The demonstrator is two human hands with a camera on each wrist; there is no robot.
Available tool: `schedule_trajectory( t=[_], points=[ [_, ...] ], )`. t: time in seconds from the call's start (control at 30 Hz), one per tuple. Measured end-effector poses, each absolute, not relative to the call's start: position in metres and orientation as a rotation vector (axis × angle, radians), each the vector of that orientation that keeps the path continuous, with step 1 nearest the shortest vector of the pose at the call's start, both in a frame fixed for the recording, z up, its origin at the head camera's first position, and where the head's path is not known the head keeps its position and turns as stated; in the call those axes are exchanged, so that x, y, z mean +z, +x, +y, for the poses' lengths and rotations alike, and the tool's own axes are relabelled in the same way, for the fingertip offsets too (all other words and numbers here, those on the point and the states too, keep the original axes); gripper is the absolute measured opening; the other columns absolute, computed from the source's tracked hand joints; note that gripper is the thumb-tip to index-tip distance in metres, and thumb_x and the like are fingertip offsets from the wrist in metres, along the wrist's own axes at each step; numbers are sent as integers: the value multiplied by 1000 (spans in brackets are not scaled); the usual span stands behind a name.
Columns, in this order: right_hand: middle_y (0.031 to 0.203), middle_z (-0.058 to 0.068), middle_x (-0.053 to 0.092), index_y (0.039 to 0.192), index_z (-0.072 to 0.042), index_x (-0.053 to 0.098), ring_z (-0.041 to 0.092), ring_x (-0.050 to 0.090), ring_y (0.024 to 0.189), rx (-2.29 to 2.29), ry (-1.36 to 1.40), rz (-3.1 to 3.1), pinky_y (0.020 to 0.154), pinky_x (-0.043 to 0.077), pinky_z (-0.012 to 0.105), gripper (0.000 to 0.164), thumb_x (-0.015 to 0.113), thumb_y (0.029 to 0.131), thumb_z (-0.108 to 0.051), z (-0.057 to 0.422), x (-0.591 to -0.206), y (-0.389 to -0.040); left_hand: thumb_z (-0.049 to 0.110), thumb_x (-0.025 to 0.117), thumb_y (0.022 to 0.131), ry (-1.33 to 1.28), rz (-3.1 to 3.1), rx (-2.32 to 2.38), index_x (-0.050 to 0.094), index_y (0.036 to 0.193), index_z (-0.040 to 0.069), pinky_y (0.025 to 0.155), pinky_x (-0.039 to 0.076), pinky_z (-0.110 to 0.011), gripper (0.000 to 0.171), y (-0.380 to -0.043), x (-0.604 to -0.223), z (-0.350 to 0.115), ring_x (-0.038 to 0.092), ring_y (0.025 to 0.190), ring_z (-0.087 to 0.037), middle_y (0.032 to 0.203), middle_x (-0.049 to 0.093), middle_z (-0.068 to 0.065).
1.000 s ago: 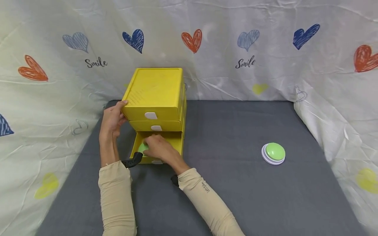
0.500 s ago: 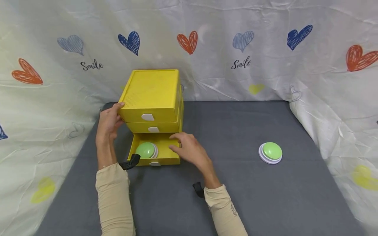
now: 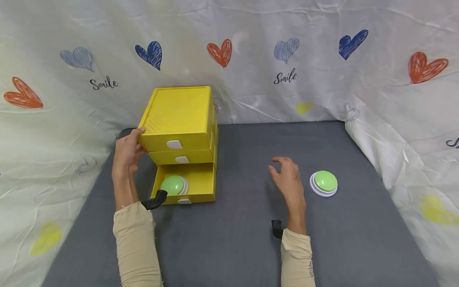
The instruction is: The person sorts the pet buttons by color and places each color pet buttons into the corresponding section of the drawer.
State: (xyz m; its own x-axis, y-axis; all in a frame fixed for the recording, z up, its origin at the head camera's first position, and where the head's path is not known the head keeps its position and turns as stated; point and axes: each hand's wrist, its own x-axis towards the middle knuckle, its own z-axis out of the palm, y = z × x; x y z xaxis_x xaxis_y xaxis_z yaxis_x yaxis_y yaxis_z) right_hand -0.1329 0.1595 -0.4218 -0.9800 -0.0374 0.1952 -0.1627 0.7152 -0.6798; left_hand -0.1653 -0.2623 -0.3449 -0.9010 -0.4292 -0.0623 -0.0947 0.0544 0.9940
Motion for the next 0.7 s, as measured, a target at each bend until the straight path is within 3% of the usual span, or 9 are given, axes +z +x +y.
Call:
schedule_trajectory(
  t=[0.17,0.33,0.5,0.7],
  points=[
    [122,25,50,114,1,60,43,45,113,909,-31,-2754,92,36,55,31,63,86,-13,199,-433,-130,50,70,75,568,-2071,-1922,61,68,7,57,41,-24,44,-166,-346,-261,48,51,-13,50,38,2],
    [128,32,41,117,4,58,52,37,116,847,-265,-2712,95,29,60,36,65,84,-10,227,-441,-124,51,68,76,573,-2082,-1910,51,61,6,51,32,-25,50,-166,-346,-260,39,44,-13,46,31,4],
    [134,33,31,123,3,53,51,26,123,919,-528,-2653,95,23,63,46,69,81,-11,242,-445,-117,52,67,76,557,-2094,-1867,45,61,4,48,27,-26,55,-167,-344,-259,30,41,-14,46,28,5],
    [116,33,46,123,5,52,50,39,104,931,-603,-2644,86,31,56,52,72,77,-10,247,-452,-109,54,66,76,589,-2098,-1849,53,64,5,61,37,-29,52,-166,-346,-256,49,59,-19,53,39,0]
  ],
)
